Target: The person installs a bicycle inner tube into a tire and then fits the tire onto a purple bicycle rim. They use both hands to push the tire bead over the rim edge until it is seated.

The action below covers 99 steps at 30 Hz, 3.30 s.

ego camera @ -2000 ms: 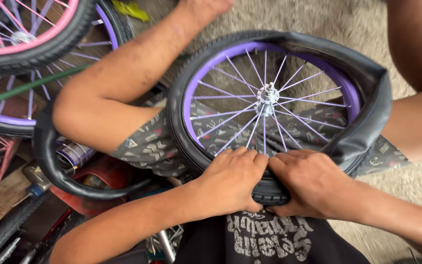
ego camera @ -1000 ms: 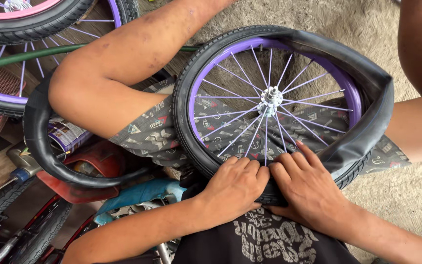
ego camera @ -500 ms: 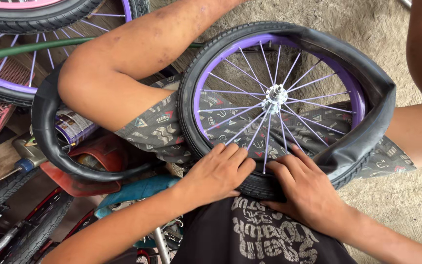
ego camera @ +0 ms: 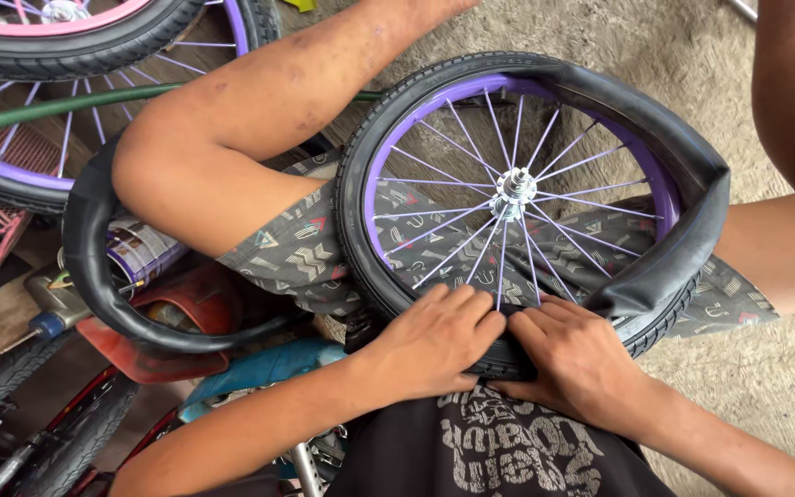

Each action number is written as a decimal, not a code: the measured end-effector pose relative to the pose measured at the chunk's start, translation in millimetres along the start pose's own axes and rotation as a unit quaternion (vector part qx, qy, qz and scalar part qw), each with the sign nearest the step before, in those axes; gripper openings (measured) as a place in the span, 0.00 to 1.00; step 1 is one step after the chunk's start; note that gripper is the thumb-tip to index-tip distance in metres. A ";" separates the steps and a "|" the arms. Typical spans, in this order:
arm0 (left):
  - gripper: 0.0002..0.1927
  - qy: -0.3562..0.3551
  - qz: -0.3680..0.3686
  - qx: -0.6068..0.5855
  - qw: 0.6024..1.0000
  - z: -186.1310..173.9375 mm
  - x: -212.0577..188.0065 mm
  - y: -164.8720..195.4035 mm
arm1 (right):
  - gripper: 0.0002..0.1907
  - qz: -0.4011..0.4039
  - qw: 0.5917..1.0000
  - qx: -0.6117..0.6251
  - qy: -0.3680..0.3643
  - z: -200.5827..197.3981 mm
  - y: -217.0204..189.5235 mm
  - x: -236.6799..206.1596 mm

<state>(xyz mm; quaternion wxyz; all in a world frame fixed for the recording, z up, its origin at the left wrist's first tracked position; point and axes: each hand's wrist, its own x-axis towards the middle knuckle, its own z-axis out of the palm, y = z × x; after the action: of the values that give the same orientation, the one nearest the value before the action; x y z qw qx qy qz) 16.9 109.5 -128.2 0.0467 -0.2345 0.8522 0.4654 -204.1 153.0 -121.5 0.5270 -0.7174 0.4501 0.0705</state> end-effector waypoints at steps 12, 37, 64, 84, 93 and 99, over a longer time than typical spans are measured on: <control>0.29 0.009 0.012 0.088 0.996 -12.4 7.6 7.3 | 0.37 -0.080 0.981 -0.148 0.091 -16.2 13.9 -15.9; 0.14 0.123 0.081 0.116 0.982 -102.9 15.7 -11.2 | 0.59 -0.030 0.996 -0.053 0.063 -102.5 63.7 -47.7; 0.43 -0.058 -0.181 -0.230 0.954 12.5 39.4 -20.5 | 0.12 -0.123 0.966 -0.122 0.191 -18.9 65.2 2.8; 0.35 -0.012 -0.136 -0.054 0.989 25.1 50.4 16.1 | 0.39 -0.147 0.972 -0.129 0.129 -9.0 59.1 -17.1; 0.33 -0.121 -0.157 -0.109 0.974 14.4 57.8 10.8 | 0.36 -0.112 0.993 -0.038 -0.015 -32.9 51.2 6.0; 0.35 -0.194 -0.140 -0.180 0.954 8.8 61.9 1.8 | 0.23 -0.027 0.983 0.116 -0.141 -54.1 62.9 16.2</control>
<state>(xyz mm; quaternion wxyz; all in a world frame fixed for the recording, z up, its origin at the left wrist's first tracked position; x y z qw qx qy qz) -39.9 95.5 -150.2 0.2333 -0.2614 0.6874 0.6362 -260.1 96.9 -150.9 0.6667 -0.6463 0.3566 0.1036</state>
